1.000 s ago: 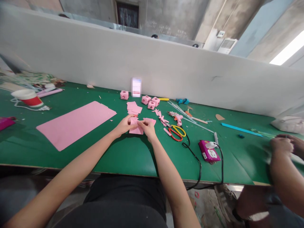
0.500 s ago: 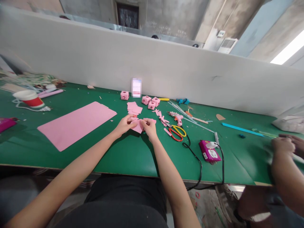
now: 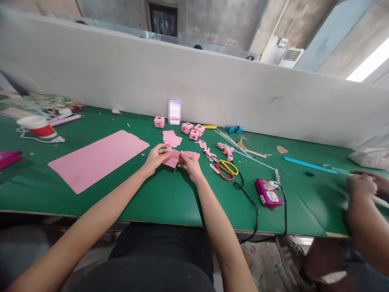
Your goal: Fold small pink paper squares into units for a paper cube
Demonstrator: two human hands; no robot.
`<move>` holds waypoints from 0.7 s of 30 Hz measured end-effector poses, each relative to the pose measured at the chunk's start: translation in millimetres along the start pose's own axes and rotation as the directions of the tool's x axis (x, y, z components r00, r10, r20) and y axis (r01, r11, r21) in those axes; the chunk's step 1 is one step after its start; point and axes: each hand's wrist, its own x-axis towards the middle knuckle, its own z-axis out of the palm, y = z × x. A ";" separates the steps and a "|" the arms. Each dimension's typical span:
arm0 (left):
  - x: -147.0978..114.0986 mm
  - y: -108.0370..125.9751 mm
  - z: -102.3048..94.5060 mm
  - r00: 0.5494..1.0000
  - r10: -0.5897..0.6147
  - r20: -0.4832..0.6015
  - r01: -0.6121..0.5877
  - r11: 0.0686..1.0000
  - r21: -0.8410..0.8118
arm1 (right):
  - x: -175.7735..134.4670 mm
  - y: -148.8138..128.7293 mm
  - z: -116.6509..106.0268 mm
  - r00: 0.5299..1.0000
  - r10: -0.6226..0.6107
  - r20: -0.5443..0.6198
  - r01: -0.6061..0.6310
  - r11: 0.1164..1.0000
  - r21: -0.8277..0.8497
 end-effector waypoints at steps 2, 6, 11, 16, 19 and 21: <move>-0.7 0.9 0.7 1.000 0.009 0.005 -0.009 1.000 0.009 | -0.4 1.0 -0.1 1.000 -0.015 0.025 0.015 1.000 -0.017; -1.7 1.8 1.3 1.000 0.021 0.011 -0.021 0.999 0.028 | -1.2 2.0 1.3 1.000 -0.026 0.007 0.027 0.999 -0.041; -1.8 2.9 1.1 1.000 0.021 0.016 -0.022 1.000 0.017 | -3.7 0.4 2.7 0.998 -0.024 0.054 0.026 0.999 -0.036; -4.2 -2.5 4.9 0.999 0.019 0.047 -0.018 0.999 -0.041 | -5.9 4.4 2.3 0.994 -0.066 0.084 0.074 0.993 -0.088; -4.9 -13.9 10.8 0.999 0.026 0.043 -0.023 0.996 -0.083 | -2.8 11.1 -0.5 0.995 -0.081 0.058 0.086 0.992 -0.088; -3.8 -22.2 14.7 0.998 0.051 0.029 -0.049 0.996 -0.077 | 0.6 13.6 -2.8 0.996 -0.082 0.028 0.084 0.993 -0.085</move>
